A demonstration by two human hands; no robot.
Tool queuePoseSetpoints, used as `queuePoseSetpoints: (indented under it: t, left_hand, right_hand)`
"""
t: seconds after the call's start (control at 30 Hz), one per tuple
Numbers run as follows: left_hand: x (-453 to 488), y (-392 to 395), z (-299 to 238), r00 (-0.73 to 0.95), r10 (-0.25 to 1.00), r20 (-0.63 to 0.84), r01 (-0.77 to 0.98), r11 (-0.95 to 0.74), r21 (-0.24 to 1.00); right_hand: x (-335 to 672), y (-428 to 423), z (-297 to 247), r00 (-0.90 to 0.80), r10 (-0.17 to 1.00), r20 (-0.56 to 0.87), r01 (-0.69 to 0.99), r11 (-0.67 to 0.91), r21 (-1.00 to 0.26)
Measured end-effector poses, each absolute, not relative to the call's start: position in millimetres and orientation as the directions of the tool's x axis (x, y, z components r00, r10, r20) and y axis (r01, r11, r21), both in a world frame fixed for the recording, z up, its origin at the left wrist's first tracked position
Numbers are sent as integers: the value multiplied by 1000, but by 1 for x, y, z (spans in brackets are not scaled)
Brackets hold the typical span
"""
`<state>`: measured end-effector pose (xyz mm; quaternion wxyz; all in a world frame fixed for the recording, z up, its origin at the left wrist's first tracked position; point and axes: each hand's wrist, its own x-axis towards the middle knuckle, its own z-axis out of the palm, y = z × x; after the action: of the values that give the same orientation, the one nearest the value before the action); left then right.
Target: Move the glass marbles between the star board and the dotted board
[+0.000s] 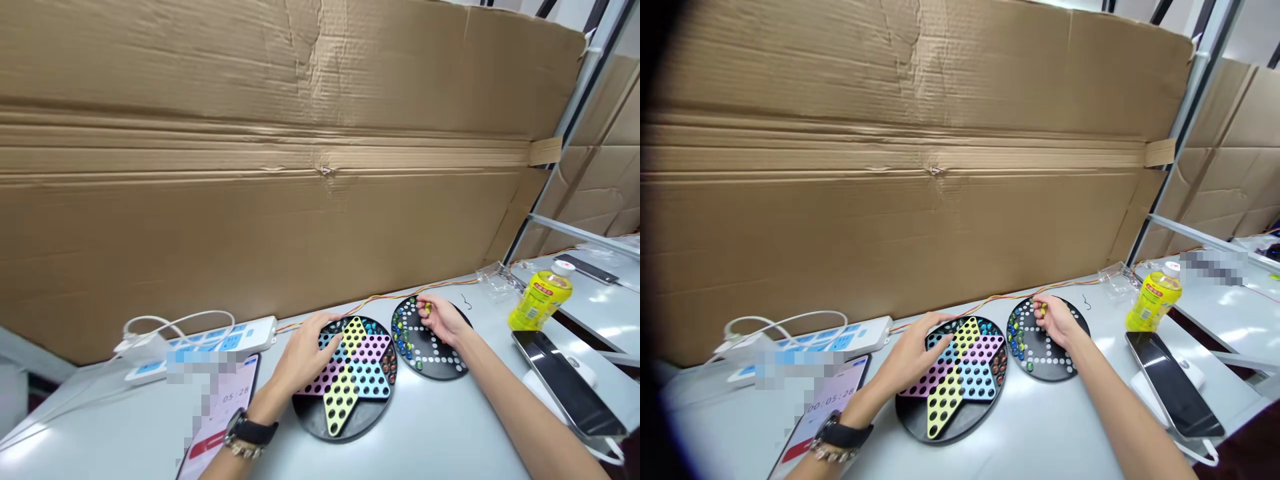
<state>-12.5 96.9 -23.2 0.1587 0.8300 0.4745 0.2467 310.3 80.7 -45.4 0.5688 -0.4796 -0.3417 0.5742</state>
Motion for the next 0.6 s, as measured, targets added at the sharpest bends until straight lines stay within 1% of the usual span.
queuePoseSetpoints:
  t: [0.17,0.2,0.23,0.27,0.3,0.33,0.37,0.4,0.47,0.6]
  left_hand:
    - [-11,96,-23,430,864,260,713,-502,490]
    - [-11,96,-23,430,865,260,713,-502,490]
    - [-11,96,-23,430,865,260,712,-502,492]
    - [-11,96,-23,433,863,259,708,-504,495]
    - [-11,96,-23,435,862,258,705,-505,498]
    - [-11,96,-23,438,862,256,702,-506,502]
    - [-11,95,-23,441,861,253,700,-506,503]
    - [-10,95,-23,443,861,250,700,-506,504]
    - [-10,95,-23,441,863,247,704,-503,501]
    - [-9,94,-23,433,863,260,710,-504,491]
  right_hand:
    - [303,72,-42,97,985,-139,-111,-129,-986]
    - [302,70,-40,94,989,-116,-9,-115,-993]
    - [301,67,-37,85,993,-85,137,-96,-986]
    - [300,64,-35,63,996,-58,311,-75,-947]
    - [299,61,-33,30,998,-47,485,-55,-873]
    - [298,59,-31,-5,999,-52,630,-37,-775]
    - [297,57,-30,-33,997,-68,730,-22,-683]
    - [295,55,-29,-48,995,-85,783,-15,-621]
    - [291,52,-28,-57,992,-108,837,-12,-547]
    - [282,47,-27,-119,984,-133,886,44,-461]
